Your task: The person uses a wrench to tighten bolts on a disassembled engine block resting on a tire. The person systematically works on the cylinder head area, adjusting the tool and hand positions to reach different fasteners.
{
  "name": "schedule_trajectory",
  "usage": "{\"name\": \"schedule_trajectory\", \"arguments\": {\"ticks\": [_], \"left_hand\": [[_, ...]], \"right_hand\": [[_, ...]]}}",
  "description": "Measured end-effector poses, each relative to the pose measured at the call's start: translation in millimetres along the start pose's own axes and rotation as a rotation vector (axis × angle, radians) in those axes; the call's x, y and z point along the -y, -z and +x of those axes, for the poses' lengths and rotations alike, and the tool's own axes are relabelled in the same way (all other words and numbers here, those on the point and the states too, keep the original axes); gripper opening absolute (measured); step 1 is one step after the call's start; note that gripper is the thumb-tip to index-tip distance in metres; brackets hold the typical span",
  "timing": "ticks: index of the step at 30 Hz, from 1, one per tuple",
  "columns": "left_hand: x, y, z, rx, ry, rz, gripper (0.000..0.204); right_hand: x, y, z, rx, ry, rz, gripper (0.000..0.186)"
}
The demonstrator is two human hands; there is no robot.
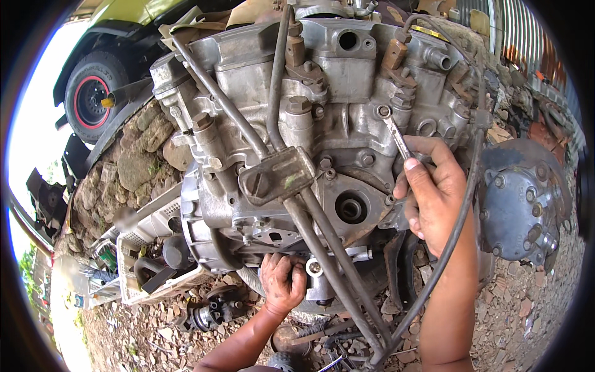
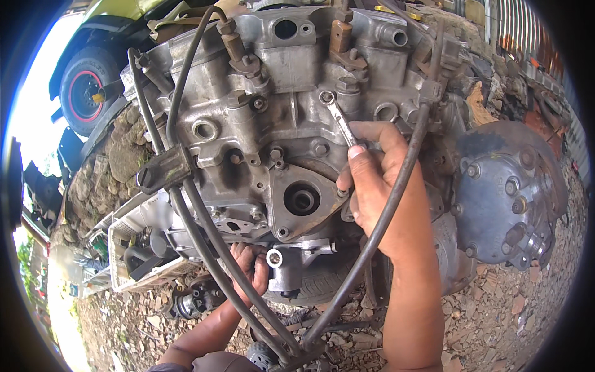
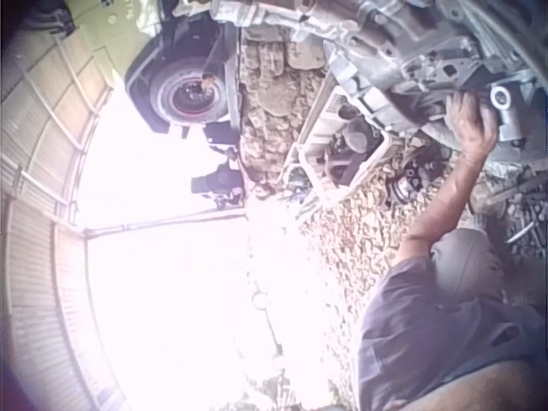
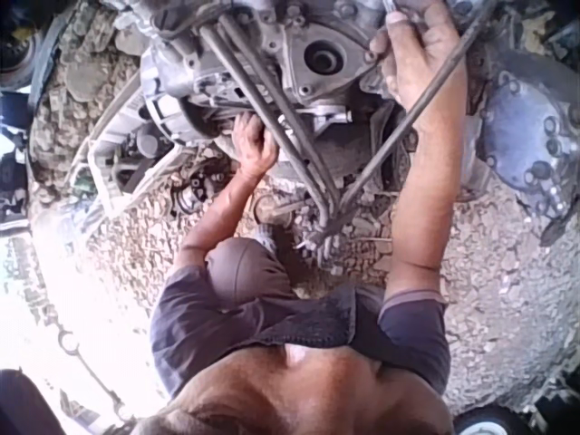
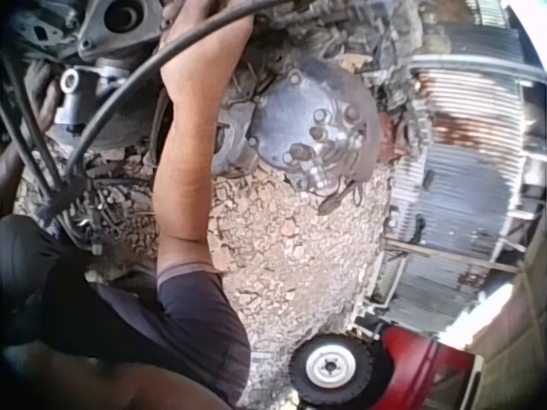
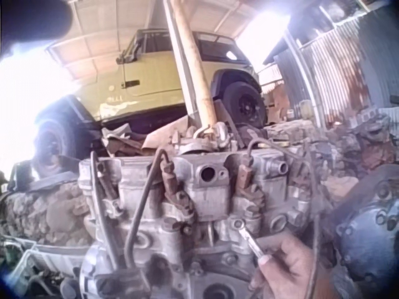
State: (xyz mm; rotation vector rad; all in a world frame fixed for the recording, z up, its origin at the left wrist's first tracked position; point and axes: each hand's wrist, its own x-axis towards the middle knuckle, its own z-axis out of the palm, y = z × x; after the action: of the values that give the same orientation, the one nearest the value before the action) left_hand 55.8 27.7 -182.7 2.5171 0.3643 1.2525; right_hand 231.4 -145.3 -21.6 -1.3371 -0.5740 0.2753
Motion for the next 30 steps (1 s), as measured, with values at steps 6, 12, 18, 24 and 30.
{"name": "schedule_trajectory", "arguments": {"ticks": [6, 12, 18, 24, 30], "left_hand": [[-4.7, 3.1, 0.9, -0.01, 0.024, 0.027, 0.006], [-3.9, -0.4, 2.6, -0.037, 0.01, 0.004, 0.005], [1.3, -0.8, -3.4, -0.008, 0.035, -0.013, 0.005], [5.6, -3.7, -5.2, -0.014, 0.015, -0.003, 0.003], [3.8, -3.6, -4.9, -0.018, 0.03, 0.041, 0.004]], "right_hand": [[-10.0, -9.5, -2.3, 0.0, -0.087, 0.252, 0.021], [-12.8, -32.8, -6.9, -0.027, -0.178, 0.548, 0.02], [-25.8, -24.3, -6.5, 0.009, -0.059, 0.262, 0.022], [-18.9, -5.6, -16.8, 0.039, 0.067, -0.099, 0.024], [-12.0, 7.4, -11.3, 0.232, -0.082, -0.1, 0.027]]}}
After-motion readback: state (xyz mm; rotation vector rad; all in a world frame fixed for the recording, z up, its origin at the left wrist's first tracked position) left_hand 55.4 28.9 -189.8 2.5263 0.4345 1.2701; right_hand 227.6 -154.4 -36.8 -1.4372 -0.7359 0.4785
